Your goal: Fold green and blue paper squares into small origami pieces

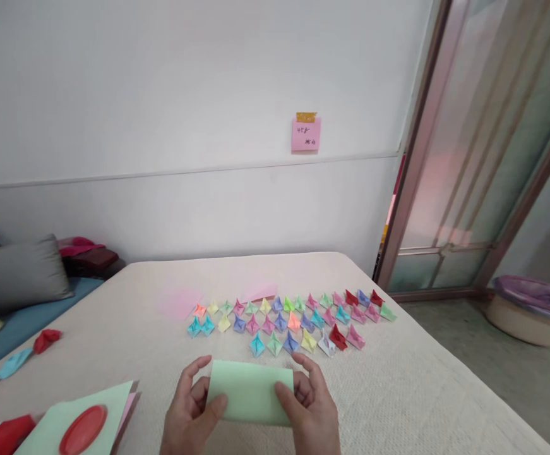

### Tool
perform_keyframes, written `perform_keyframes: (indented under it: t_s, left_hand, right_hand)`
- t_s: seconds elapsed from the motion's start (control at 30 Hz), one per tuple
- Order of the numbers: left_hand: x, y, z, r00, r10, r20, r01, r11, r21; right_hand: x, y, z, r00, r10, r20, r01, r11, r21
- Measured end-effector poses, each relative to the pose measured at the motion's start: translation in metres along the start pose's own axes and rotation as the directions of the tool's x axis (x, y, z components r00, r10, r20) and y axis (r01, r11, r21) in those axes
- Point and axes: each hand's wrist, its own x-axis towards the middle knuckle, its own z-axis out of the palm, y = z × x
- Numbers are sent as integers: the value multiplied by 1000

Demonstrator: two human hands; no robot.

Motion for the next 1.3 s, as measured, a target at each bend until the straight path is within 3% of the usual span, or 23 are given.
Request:
perform_keyframes:
  t_s: [0.77,1.3]
  left_hand:
    - [-2,-2,2,999,36,-11,-37,999,-9]
    - [5,-2,-2,997,30,-68,-29,1000,13]
  right_hand:
    - [2,3,-2,1000,2,-1,-2,1000,-9]
    - [11,28,-5,999,-25,29,26,999,-22]
